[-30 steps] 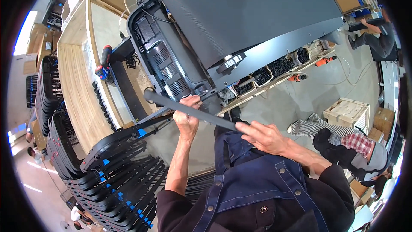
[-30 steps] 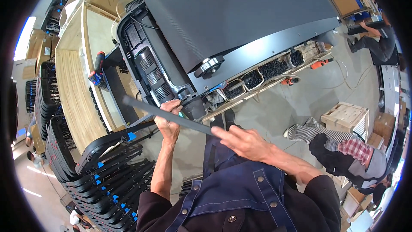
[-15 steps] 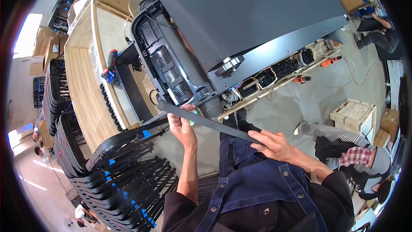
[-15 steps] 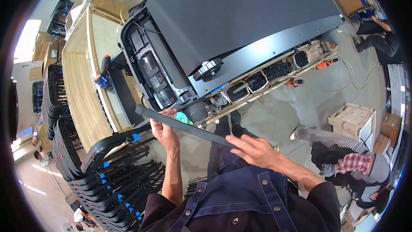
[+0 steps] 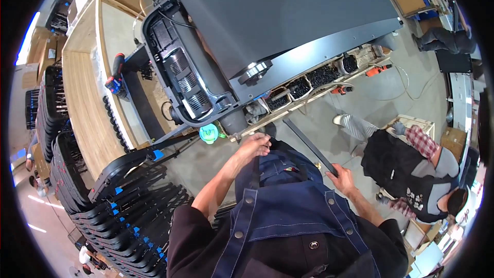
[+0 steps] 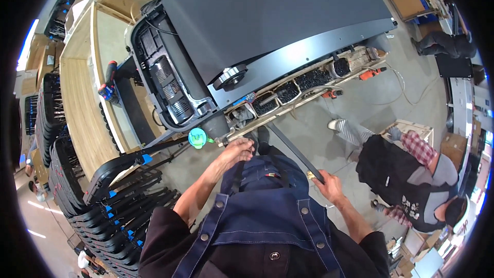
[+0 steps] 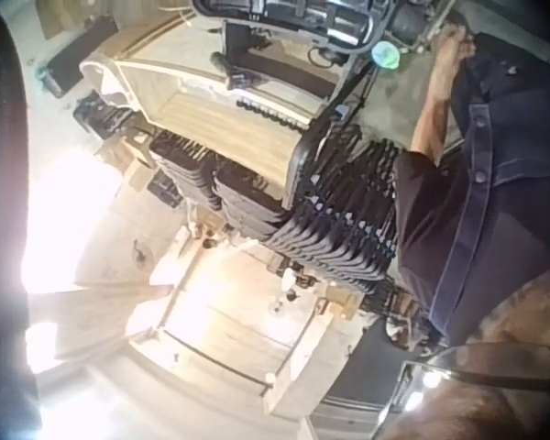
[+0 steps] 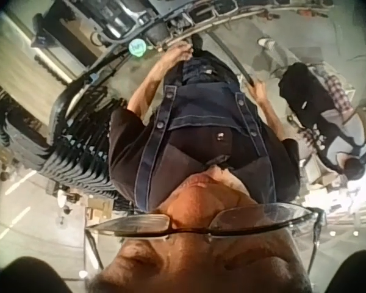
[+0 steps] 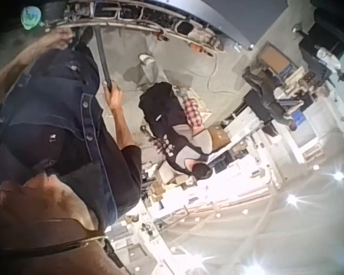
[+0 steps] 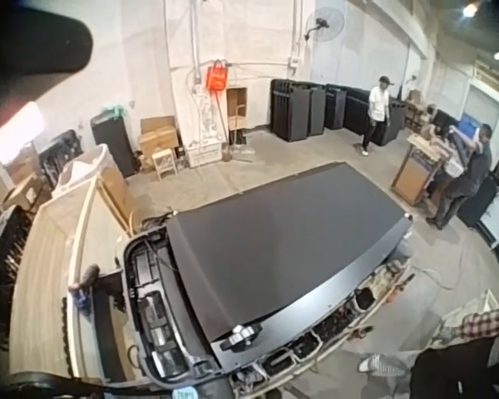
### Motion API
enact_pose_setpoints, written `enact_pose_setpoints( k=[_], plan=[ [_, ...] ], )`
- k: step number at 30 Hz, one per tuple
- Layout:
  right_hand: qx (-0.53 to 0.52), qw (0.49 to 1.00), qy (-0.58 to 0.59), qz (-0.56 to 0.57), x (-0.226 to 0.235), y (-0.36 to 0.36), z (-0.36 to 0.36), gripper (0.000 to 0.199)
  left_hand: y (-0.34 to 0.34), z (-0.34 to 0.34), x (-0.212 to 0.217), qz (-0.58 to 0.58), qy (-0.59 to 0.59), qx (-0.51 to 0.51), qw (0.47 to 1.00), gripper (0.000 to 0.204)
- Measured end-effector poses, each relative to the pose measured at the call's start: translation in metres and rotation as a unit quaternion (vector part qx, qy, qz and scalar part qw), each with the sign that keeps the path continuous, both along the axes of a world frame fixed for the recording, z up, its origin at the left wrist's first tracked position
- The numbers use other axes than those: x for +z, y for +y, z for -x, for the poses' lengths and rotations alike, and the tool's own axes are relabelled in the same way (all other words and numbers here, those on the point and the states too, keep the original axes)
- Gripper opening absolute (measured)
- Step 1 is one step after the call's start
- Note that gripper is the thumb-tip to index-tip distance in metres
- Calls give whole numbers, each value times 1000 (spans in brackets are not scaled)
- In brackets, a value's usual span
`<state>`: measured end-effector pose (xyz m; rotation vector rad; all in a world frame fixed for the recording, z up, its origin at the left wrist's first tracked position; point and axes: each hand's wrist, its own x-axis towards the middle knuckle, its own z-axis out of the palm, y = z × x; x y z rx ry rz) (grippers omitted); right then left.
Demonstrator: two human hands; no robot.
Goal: Assembling the side and rear components of a treadmill using power tools on a factory floor.
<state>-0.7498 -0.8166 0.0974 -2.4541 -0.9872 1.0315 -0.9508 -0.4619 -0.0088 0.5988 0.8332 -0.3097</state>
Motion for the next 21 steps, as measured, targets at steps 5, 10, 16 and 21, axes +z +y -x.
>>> enact_pose_setpoints(
  k=[5, 10, 16, 21],
  plan=[
    [-139, 990, 19, -35, -44, 69, 12, 38, -17, 39, -76, 48, 101, 191, 975, 19],
    [-50, 994, -58, -76, -129, 195, -23, 38, 0, 100, -88, 27, 146, 267, 952, 19],
    [4, 969, -1, -247, -218, 317, -75, 31, 24, 104, -73, -104, 181, 287, 935, 26],
    [-125, 920, 164, -334, -263, 294, -69, 25, 39, 86, -104, -127, 187, 260, 939, 24]
  ],
)
